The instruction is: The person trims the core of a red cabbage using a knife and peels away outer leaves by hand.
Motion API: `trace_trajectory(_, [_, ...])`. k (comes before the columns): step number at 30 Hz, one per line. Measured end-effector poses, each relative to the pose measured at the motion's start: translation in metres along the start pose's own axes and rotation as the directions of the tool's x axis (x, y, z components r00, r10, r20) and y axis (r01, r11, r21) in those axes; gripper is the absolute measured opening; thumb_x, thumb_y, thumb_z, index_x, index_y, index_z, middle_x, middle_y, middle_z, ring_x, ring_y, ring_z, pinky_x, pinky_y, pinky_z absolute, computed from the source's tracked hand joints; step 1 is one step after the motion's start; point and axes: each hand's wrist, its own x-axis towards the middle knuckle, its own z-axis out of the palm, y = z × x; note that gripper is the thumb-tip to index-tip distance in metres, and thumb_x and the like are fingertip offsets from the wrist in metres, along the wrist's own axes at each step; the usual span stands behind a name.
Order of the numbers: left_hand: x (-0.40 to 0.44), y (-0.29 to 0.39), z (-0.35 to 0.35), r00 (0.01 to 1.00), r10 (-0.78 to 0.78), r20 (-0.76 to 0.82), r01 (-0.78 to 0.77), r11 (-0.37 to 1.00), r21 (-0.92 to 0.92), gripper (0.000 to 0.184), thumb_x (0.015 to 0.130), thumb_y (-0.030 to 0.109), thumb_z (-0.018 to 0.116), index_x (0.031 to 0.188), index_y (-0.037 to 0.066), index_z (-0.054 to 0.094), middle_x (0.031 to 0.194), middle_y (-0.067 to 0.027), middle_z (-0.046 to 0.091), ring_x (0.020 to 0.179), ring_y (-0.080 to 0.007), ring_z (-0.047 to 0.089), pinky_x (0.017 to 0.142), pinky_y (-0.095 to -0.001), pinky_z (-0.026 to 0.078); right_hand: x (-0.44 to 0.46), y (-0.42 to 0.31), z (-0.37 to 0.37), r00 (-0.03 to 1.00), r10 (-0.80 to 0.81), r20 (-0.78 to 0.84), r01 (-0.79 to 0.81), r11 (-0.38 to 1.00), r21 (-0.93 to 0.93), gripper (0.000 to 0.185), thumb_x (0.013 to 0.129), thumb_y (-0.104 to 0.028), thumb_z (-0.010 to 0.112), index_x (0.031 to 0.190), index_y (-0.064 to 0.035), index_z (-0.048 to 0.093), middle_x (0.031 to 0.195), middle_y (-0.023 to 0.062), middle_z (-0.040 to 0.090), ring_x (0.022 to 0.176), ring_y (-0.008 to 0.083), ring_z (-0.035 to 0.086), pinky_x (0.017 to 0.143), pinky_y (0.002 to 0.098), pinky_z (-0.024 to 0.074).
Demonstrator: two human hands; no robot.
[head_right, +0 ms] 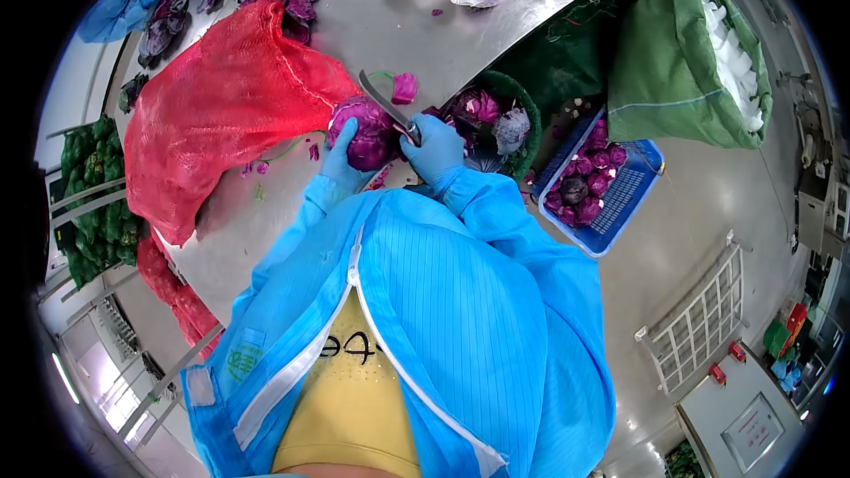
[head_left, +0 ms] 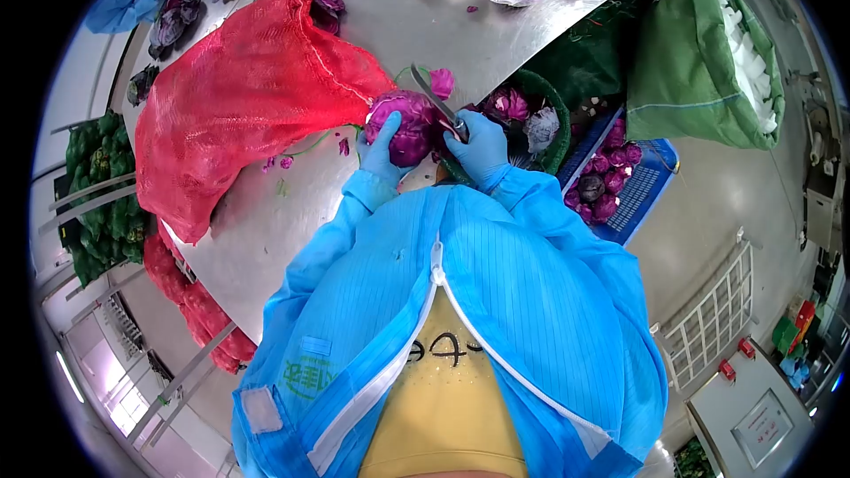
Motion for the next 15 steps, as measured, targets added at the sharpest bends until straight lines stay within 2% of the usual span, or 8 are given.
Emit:
trace_trajectory(2, [0.001, 0.004, -0.003, 1.000, 0.017, -0.026, -0.018, 0.999, -0.031, 0.082, 0.075, 0.028, 0.078, 0.139, 0.023, 0.027, 0.141, -0.0154, 0.037, 0.120, -0.0389, 0.047, 0.089, -0.0626, 0.047, 0.011, 0.028, 0.008, 0.993, 0.084, -0.077, -0.068, 0.979, 0.195, 0.023, 0.073, -0.025, 0.067, 0.086, -0.0064, 0.063, 0.079, 0.0157, 0.064, 0.073, 0.0351, 0.063, 0.065, 0.0425, 0.0496])
trace_trajectory(5, [-0.008, 0.017, -0.002, 0.976, -0.203, 0.078, 0.215, 0.955, -0.205, 0.081, 0.074, 0.029, 0.079, 0.139, 0.020, 0.032, 0.136, -0.0164, 0.043, 0.120, -0.0359, 0.049, 0.092, -0.0577, 0.048, 0.037, 0.073, -0.004, 0.966, 0.221, -0.131, -0.222, 0.975, 0.009, 0.027, 0.071, -0.025, 0.070, 0.090, -0.0064, 0.064, 0.078, 0.0149, 0.065, 0.072, 0.0305, 0.064, 0.066, 0.0392, 0.0506])
trace_trajectory(6, [-0.027, 0.029, 0.015, 0.978, -0.205, 0.039, 0.208, 0.974, -0.090, 0.082, 0.073, 0.030, 0.079, 0.140, 0.019, 0.034, 0.134, -0.0158, 0.045, 0.120, -0.0349, 0.049, 0.093, -0.0556, 0.048, 0.042, 0.082, -0.008, 0.960, 0.238, -0.149, -0.248, 0.968, -0.049, 0.031, 0.071, -0.025, 0.072, 0.095, -0.0062, 0.066, 0.079, 0.0140, 0.065, 0.070, 0.0263, 0.065, 0.066, 0.0355, 0.0511])
trace_trajectory(8, [-0.034, 0.035, 0.022, 0.979, -0.205, 0.000, 0.205, 0.978, 0.028, 0.082, 0.072, 0.031, 0.080, 0.140, 0.017, 0.035, 0.132, -0.0152, 0.047, 0.120, -0.0339, 0.049, 0.094, -0.0535, 0.048, 0.046, 0.085, -0.013, 0.947, 0.249, -0.204, -0.273, 0.956, -0.103, 0.031, 0.071, -0.028, 0.071, 0.093, -0.0076, 0.065, 0.083, 0.0139, 0.066, 0.075, 0.0312, 0.064, 0.070, 0.0393, 0.0509])
trace_trajectory(10, [-0.019, 0.039, 0.018, 0.991, -0.131, 0.040, 0.114, 0.950, 0.289, 0.088, 0.070, 0.033, 0.080, 0.142, 0.016, 0.033, 0.133, -0.0141, 0.048, 0.120, -0.0332, 0.050, 0.094, -0.0522, 0.048, 0.052, 0.093, -0.017, 0.928, 0.283, -0.241, -0.339, 0.911, -0.235, 0.029, 0.072, -0.030, 0.070, 0.092, -0.0095, 0.064, 0.086, 0.0133, 0.066, 0.081, 0.0343, 0.064, 0.073, 0.0426, 0.0503])
trace_trajectory(11, [-0.012, 0.040, 0.018, 0.990, -0.137, 0.044, 0.118, 0.950, 0.290, 0.088, 0.070, 0.033, 0.080, 0.142, 0.016, 0.033, 0.133, -0.0141, 0.048, 0.120, -0.0332, 0.050, 0.094, -0.0522, 0.048, 0.054, 0.098, -0.021, 0.905, 0.366, -0.216, -0.412, 0.880, -0.235, 0.030, 0.072, -0.031, 0.070, 0.093, -0.0110, 0.063, 0.088, 0.0126, 0.066, 0.085, 0.0341, 0.064, 0.075, 0.0429, 0.0503])
trace_trajectory(13, [-0.005, 0.041, 0.022, 0.991, -0.110, 0.078, 0.064, 0.892, 0.447, 0.089, 0.069, 0.033, 0.081, 0.142, 0.016, 0.032, 0.134, -0.0136, 0.047, 0.119, -0.0327, 0.051, 0.094, -0.0510, 0.048, 0.051, 0.105, -0.027, 0.892, 0.373, -0.256, -0.435, 0.864, -0.253, 0.032, 0.071, -0.031, 0.071, 0.095, -0.0116, 0.063, 0.090, 0.0124, 0.066, 0.085, 0.0338, 0.064, 0.075, 0.0430, 0.0504])
trace_trajectory(15, [-0.002, 0.040, 0.029, 0.991, -0.112, 0.075, 0.066, 0.887, 0.457, 0.089, 0.069, 0.033, 0.081, 0.142, 0.015, 0.032, 0.134, -0.0133, 0.047, 0.119, -0.0321, 0.051, 0.094, -0.0506, 0.048, 0.044, 0.108, -0.033, 0.885, 0.370, -0.281, -0.435, 0.872, -0.222, 0.041, 0.070, -0.035, 0.075, 0.103, -0.0136, 0.063, 0.096, 0.0116, 0.064, 0.084, 0.0329, 0.063, 0.075, 0.0429, 0.0509])
